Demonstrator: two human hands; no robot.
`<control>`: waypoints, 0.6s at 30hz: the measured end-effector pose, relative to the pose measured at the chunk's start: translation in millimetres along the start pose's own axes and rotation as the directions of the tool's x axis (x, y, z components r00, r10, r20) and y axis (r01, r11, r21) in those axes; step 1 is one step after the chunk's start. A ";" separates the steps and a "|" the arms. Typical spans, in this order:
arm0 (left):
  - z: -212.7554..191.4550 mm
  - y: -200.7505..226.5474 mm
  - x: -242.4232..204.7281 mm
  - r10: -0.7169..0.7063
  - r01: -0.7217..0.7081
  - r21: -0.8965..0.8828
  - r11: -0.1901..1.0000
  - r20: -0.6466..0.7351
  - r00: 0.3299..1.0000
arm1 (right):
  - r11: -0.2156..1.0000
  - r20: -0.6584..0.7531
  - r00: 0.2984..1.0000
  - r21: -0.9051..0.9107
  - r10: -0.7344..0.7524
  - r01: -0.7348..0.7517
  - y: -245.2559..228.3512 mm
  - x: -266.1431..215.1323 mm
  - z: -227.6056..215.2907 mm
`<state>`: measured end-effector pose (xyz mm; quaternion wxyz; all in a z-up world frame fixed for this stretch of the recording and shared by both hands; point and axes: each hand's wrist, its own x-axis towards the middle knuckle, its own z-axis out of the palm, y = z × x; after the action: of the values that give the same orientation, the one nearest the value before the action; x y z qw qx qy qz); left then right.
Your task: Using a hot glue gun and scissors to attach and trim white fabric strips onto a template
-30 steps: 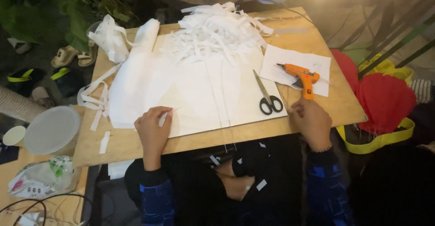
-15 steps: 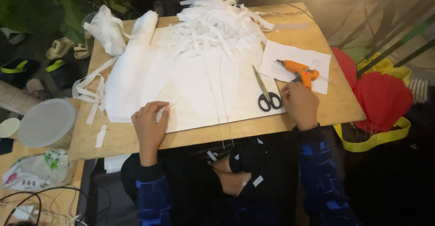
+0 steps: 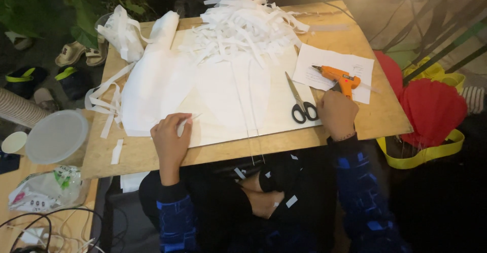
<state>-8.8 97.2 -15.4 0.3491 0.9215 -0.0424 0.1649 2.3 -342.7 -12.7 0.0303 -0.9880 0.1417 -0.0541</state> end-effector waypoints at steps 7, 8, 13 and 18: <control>1.7 -7.4 1.4 0.015 -0.015 0.004 1.000 -0.005 1.000 | 0.997 0.068 0.997 0.068 -0.042 0.037 2.0 -10.4 -26.3; 0.6 -4.8 0.9 0.012 -0.012 0.003 1.000 -0.001 1.000 | 0.995 0.098 0.995 0.100 -0.023 0.013 0.4 -15.3 -34.0; -0.8 -1.6 2.0 0.005 -0.005 -0.006 1.000 0.010 1.000 | 0.979 0.178 0.984 0.201 0.008 -0.044 1.5 -37.7 -52.9; -3.5 3.5 1.2 0.011 -0.011 0.009 1.000 0.007 1.000 | 0.954 0.206 0.978 0.287 0.031 -0.091 -3.7 -48.3 -60.8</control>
<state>-9.4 96.9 -10.3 0.3440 0.9233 -0.0481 0.1637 -49.8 -328.2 43.1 0.1927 -0.9680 0.1589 0.0256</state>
